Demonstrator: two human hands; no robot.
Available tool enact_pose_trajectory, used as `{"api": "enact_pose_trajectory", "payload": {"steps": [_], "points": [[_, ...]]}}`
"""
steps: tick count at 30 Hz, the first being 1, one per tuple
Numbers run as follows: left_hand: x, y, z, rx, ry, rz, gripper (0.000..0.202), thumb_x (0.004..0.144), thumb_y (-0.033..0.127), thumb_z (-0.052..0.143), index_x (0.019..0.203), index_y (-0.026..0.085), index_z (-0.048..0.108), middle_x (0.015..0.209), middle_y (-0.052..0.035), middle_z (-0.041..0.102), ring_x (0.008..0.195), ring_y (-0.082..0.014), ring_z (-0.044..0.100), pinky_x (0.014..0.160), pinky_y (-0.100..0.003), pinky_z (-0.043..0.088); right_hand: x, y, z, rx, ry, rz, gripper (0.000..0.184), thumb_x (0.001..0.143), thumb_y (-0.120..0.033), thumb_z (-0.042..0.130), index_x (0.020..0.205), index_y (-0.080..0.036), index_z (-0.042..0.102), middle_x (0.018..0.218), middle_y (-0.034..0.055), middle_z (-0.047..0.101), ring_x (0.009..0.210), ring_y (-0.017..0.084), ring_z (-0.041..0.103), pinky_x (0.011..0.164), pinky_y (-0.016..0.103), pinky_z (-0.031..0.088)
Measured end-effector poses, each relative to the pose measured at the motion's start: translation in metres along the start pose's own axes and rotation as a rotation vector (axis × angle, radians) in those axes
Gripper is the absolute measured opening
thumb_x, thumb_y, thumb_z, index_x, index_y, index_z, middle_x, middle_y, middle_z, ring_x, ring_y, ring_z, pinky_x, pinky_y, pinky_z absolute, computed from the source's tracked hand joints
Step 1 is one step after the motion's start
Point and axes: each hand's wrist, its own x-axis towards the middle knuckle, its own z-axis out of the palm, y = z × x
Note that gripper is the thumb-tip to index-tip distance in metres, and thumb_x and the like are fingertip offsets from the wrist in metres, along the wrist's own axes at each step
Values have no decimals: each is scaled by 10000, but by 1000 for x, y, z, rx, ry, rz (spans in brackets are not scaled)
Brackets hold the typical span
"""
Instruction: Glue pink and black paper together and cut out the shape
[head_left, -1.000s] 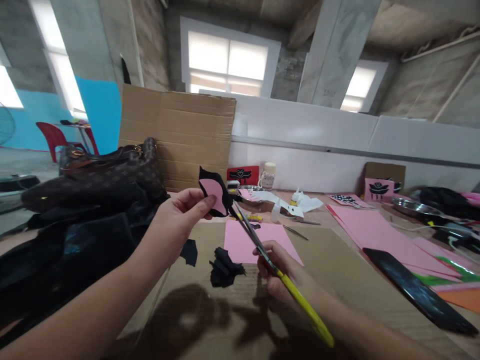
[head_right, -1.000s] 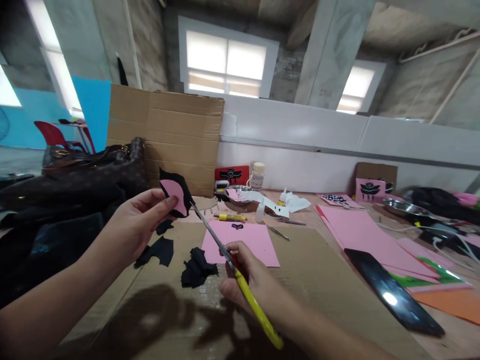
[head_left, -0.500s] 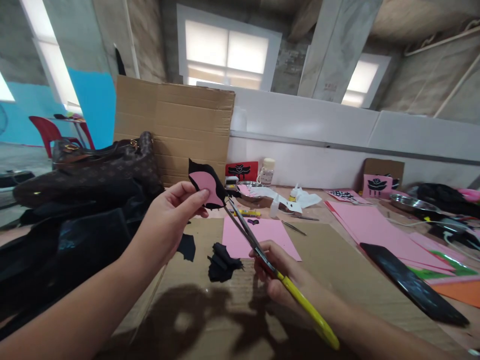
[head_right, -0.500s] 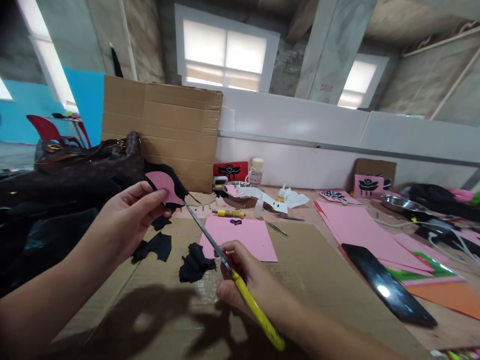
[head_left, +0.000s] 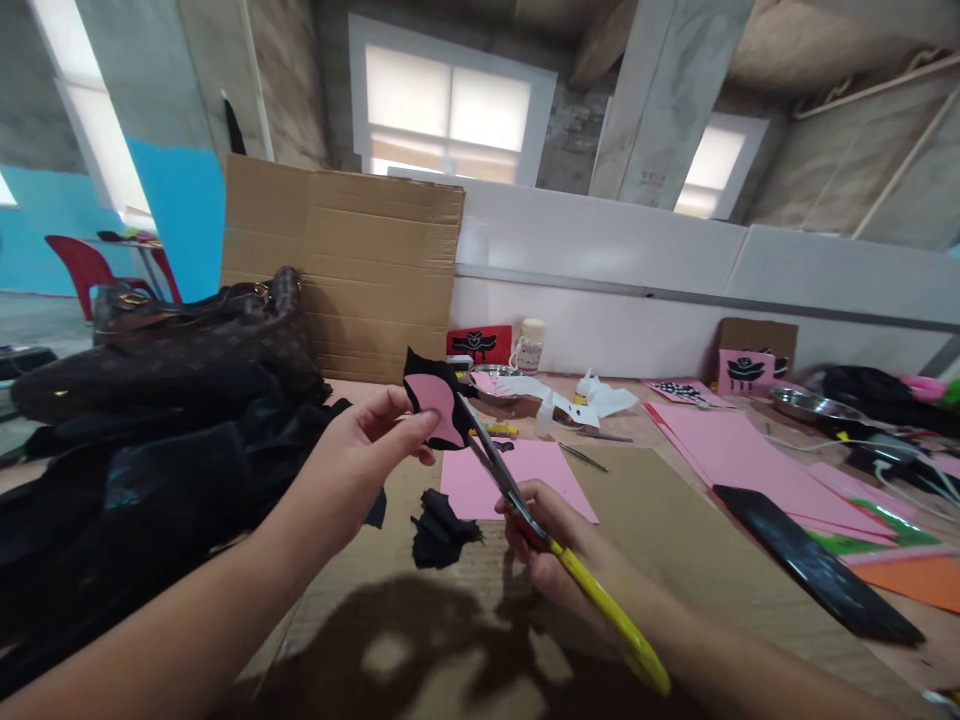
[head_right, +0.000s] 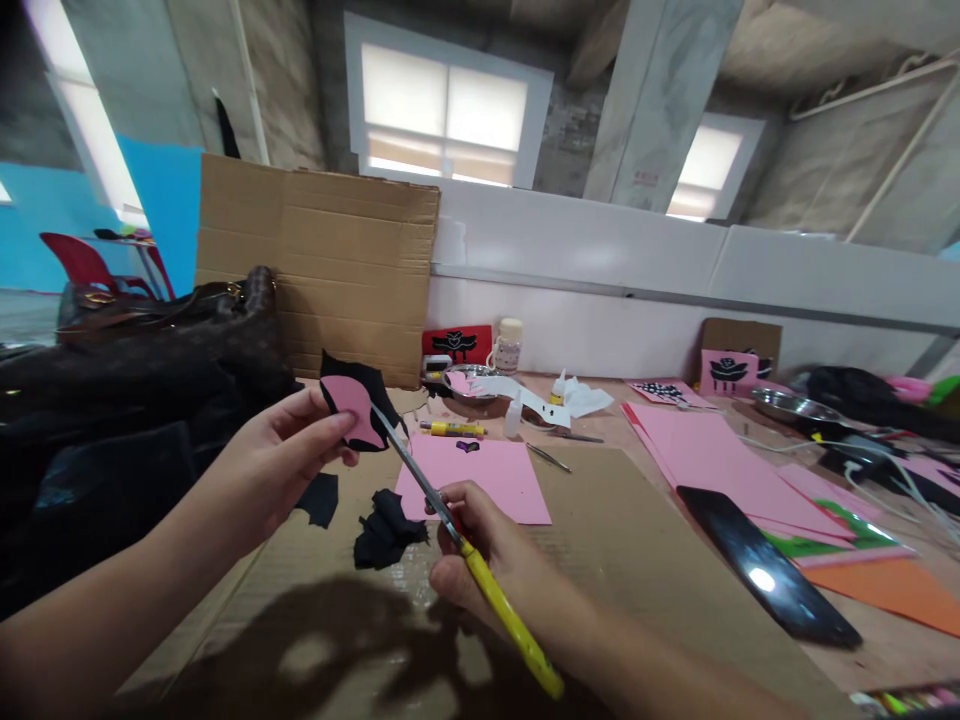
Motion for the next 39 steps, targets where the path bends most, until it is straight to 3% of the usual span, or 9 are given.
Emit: {"api": "enact_pose_trajectory", "payload": {"steps": [6, 12, 17, 22, 28, 34, 39], "points": [[-3, -1, 3, 142, -67, 6, 132, 838, 334, 772, 834, 218, 709, 789, 37, 682, 708, -100, 616, 652, -183, 514, 0, 1, 0, 64, -5, -5, 567, 860, -702, 614, 1155, -231, 497, 873, 1, 440, 715, 145, 370, 604, 255, 344], [-5, -1, 3, 149, -121, -1, 128, 851, 330, 759, 941, 244, 728, 870, 33, 722, 823, -116, 668, 760, -197, 527, -1, -9, 0, 15, 0, -29, 588, 860, -733, 580, 1138, -223, 491, 893, 3, 422, 748, 152, 360, 636, 268, 346], [-7, 0, 2, 282, -73, -51, 271, 854, 476, 724, 841, 205, 715, 775, 7, 706, 730, -131, 628, 662, -213, 494, -5, -6, -2, -17, -9, -18, 537, 898, -684, 577, 1182, -235, 497, 945, 12, 437, 784, 157, 380, 669, 276, 355], [-9, 0, 1, 314, -18, -61, 313, 838, 501, 724, 783, 198, 669, 717, 11, 675, 650, -129, 577, 560, -215, 442, -4, -3, -2, 7, -22, -9, 554, 880, -704, 586, 1161, -233, 503, 905, 0, 439, 750, 148, 368, 647, 266, 345], [-7, -1, 2, 290, -23, -35, 277, 823, 468, 745, 828, 197, 685, 754, 7, 688, 702, -145, 611, 636, -237, 480, -2, 4, -1, -6, 6, -9, 586, 856, -712, 611, 1177, -231, 521, 903, 5, 460, 736, 148, 397, 625, 264, 354], [-7, -2, 2, 276, -31, -40, 280, 824, 469, 750, 831, 197, 685, 745, 11, 698, 680, -145, 620, 613, -237, 478, -3, -3, 0, 57, -17, 0, 545, 881, -690, 600, 1126, -211, 517, 845, -12, 436, 684, 130, 357, 573, 248, 318], [-8, -2, 1, 256, -45, -52, 262, 840, 460, 747, 909, 210, 711, 822, 9, 734, 743, -142, 644, 686, -236, 502, -3, -8, 2, 106, -7, 29, 529, 874, -674, 626, 1117, -219, 511, 854, -6, 468, 695, 132, 382, 591, 252, 337]]}}
